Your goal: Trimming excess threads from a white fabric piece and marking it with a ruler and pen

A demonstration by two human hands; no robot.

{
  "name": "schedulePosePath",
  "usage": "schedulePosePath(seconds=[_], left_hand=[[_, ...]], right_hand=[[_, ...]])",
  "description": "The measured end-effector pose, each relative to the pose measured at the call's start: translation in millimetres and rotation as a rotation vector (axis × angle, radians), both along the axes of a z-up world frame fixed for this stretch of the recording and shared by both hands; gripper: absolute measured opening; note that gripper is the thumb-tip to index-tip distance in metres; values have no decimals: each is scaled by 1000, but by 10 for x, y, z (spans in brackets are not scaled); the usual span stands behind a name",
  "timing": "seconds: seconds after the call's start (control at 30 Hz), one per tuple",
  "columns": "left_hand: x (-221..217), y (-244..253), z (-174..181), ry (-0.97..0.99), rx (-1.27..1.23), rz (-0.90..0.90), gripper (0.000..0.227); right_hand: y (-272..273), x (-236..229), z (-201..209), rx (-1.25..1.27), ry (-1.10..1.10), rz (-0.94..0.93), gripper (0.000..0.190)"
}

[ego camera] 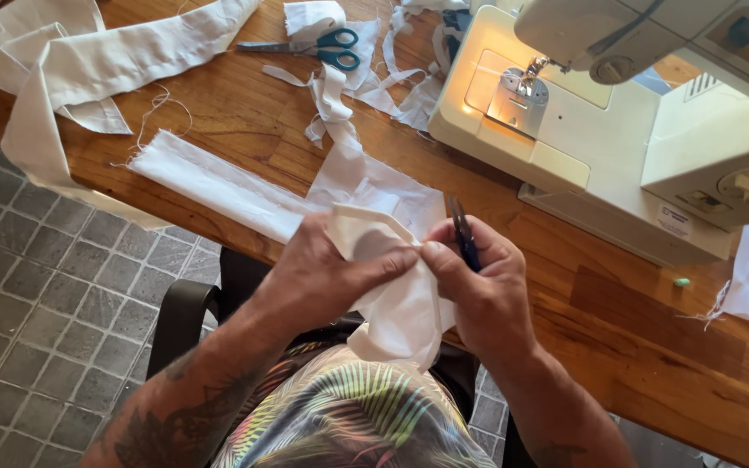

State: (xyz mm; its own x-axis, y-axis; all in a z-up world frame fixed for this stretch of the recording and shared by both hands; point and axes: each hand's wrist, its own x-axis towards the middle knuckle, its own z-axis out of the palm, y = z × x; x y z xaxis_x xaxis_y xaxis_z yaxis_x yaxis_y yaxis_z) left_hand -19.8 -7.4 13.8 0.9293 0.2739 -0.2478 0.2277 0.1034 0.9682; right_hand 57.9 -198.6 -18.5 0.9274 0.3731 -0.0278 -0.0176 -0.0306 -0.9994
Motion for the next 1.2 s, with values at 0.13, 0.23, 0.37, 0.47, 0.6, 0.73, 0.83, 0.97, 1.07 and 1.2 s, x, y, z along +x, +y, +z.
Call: schedulePosePath(seconds=[0.13, 0.23, 0.37, 0.47, 0.6, 0.73, 0.83, 0.97, 1.07, 1.2], left_hand=[[-34, -2, -65, -71, 26, 29, 18], [-56, 10, -145, -142, -17, -13, 12], [-104, -45, -55, 44, -86, 51, 16], [-77, -42, -28, 42, -93, 39, 17], [-93, -65, -49, 39, -106, 32, 16], [-118, -40, -50, 30, -87, 22, 15], [-110, -51, -50, 15, -72, 14, 15], [-113, -41, 37, 107, -47, 26, 16], [-104, -28, 60, 104, -38, 26, 17], [-56, -17, -234, -134, -149, 118, 17]], right_hand=[[-241, -179, 195, -183, -176, 42, 20], [-415, -277, 291, -537, -452, 164, 47], [-451, -334, 251, -621, -569, 228, 28], [-405, -271, 235, -613, -601, 212, 31], [-366, -252, 198, -626, -640, 214, 33], [-346, -237, 186, -642, -633, 200, 31], [-348, -221, 180, -620, -672, 212, 31], [-321, -219, 167, -598, -836, 187, 27], [-325, -196, 146, -618, -944, 167, 26], [-368, -162, 133, -495, -679, 78, 22]])
